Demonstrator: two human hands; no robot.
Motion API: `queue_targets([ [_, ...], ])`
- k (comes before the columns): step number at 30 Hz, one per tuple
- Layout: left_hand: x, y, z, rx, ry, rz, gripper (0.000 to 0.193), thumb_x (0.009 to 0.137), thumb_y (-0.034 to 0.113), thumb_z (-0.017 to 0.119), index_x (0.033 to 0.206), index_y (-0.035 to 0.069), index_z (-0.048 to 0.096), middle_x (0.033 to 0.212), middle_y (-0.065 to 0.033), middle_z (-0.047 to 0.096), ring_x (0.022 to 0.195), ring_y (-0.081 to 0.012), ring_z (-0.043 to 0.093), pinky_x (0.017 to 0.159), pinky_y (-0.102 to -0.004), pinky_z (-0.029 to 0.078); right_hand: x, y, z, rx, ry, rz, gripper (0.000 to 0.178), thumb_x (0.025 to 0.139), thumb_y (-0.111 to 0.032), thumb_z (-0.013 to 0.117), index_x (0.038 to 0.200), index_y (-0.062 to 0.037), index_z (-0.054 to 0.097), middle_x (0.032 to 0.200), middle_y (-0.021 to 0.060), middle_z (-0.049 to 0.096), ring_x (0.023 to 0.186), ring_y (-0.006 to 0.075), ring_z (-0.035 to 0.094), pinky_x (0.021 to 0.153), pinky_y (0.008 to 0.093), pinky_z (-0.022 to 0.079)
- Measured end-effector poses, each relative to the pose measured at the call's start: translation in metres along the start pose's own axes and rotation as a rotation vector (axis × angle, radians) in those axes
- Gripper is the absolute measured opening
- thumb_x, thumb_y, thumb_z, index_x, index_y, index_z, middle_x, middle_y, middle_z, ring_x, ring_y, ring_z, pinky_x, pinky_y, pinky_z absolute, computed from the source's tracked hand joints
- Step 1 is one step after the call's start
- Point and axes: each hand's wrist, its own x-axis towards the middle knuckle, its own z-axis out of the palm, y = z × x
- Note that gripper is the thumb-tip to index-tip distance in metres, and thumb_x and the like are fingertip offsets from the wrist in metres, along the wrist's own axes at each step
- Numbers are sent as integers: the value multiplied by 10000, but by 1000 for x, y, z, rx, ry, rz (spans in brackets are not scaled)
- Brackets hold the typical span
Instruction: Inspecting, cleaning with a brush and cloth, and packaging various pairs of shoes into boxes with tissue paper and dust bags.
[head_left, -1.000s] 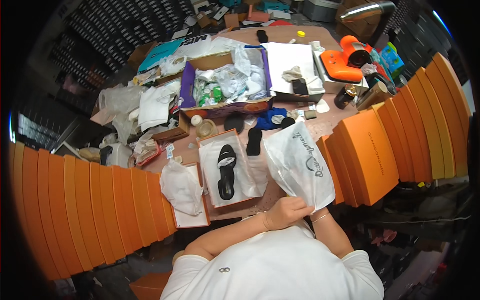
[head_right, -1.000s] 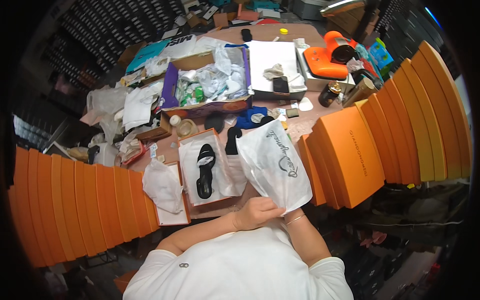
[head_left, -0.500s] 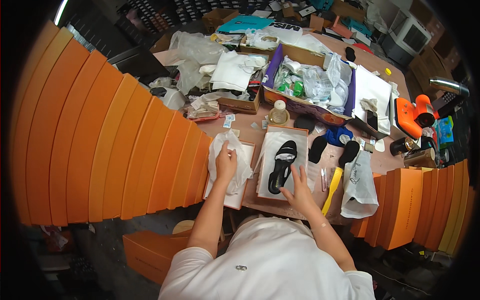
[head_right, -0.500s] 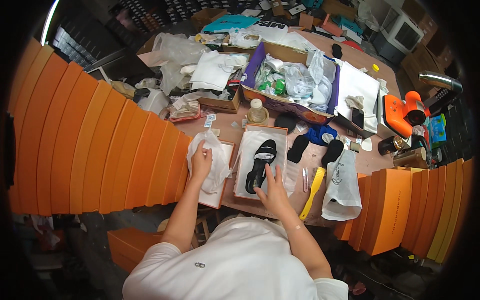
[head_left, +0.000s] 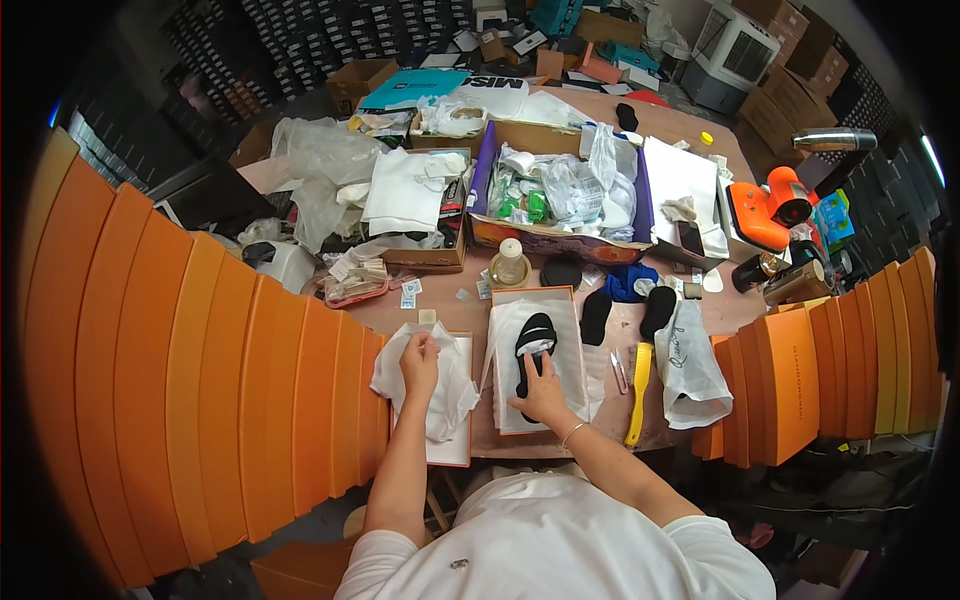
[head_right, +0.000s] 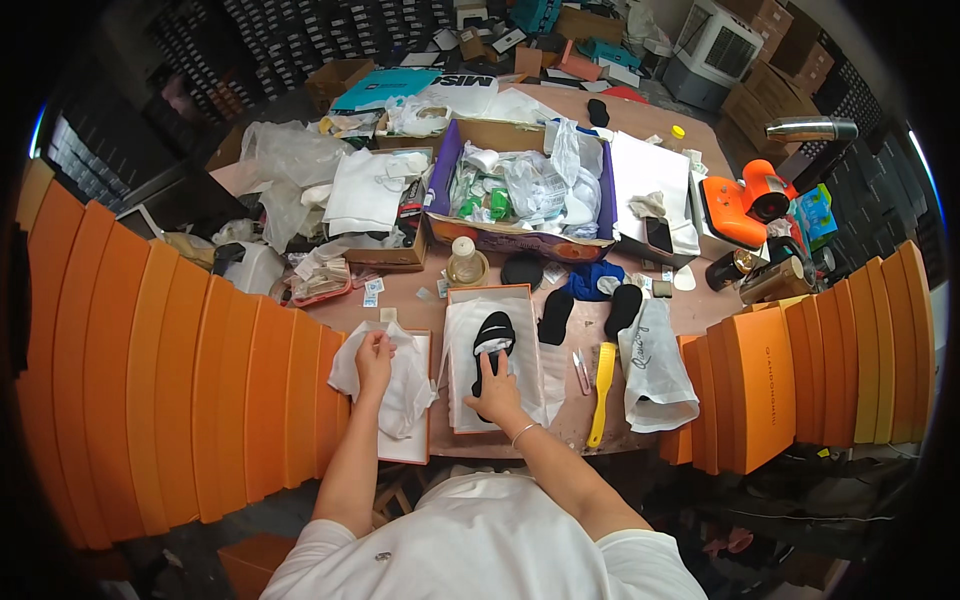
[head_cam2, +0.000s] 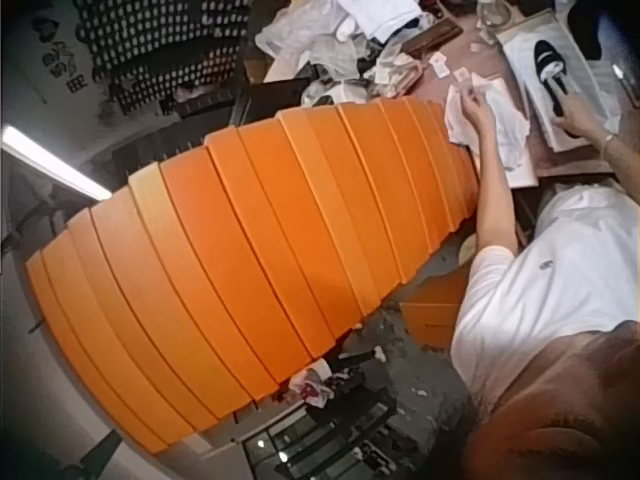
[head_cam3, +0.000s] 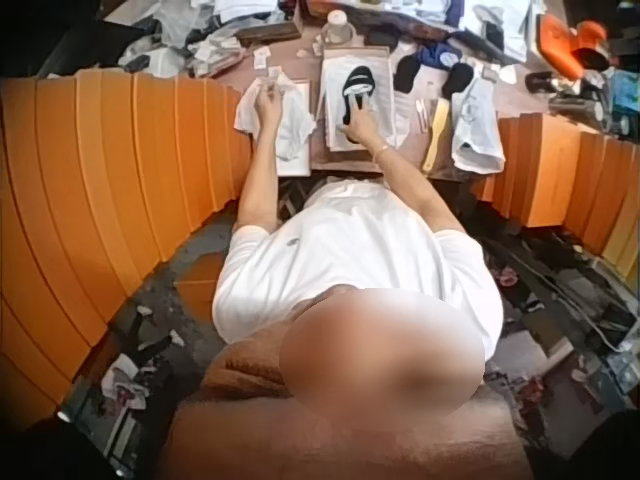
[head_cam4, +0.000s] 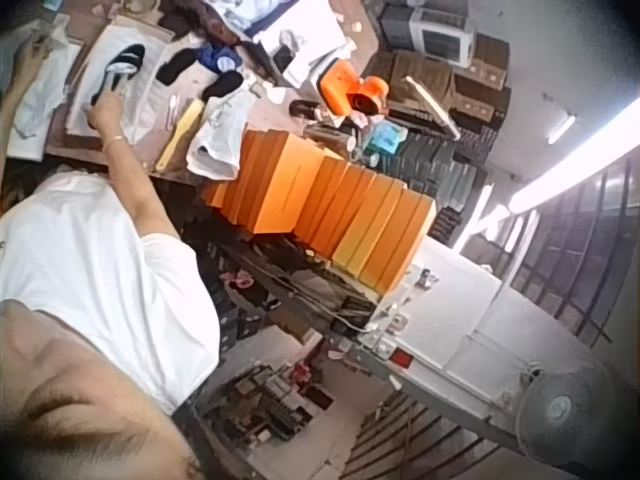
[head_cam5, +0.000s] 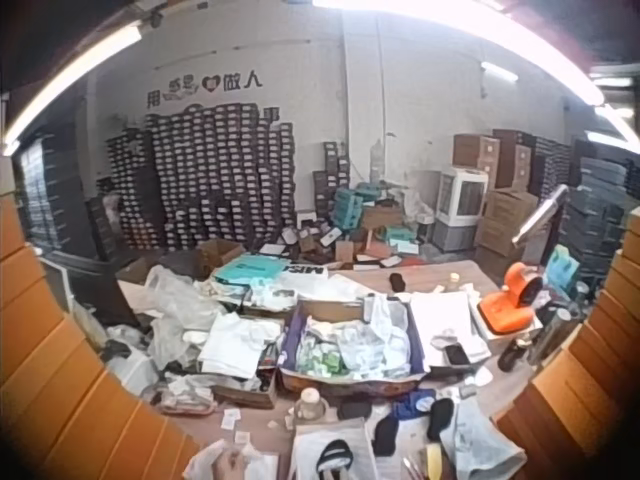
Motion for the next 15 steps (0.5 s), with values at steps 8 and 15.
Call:
queue_targets([
  [8,-47,179,-48,454,-553,404,267,889,208,570,768,-23,626,789,-152,626,719,-315,643,648,-416,488,-50,15,-78,727,141,-387,823,710,-92,619,1464,-49,289,1393,202,359,1153,340,501,966,400,444],
  [15,-56,165,-75,1017,-330,428,133,771,144,651,774,12,631,817,-151,626,746,-359,622,676,-466,498,-105,-4,-173,1585,-724,-353,820,685,-173,635,1441,-39,347,1009,219,609,768,244,635,712,328,542],
])
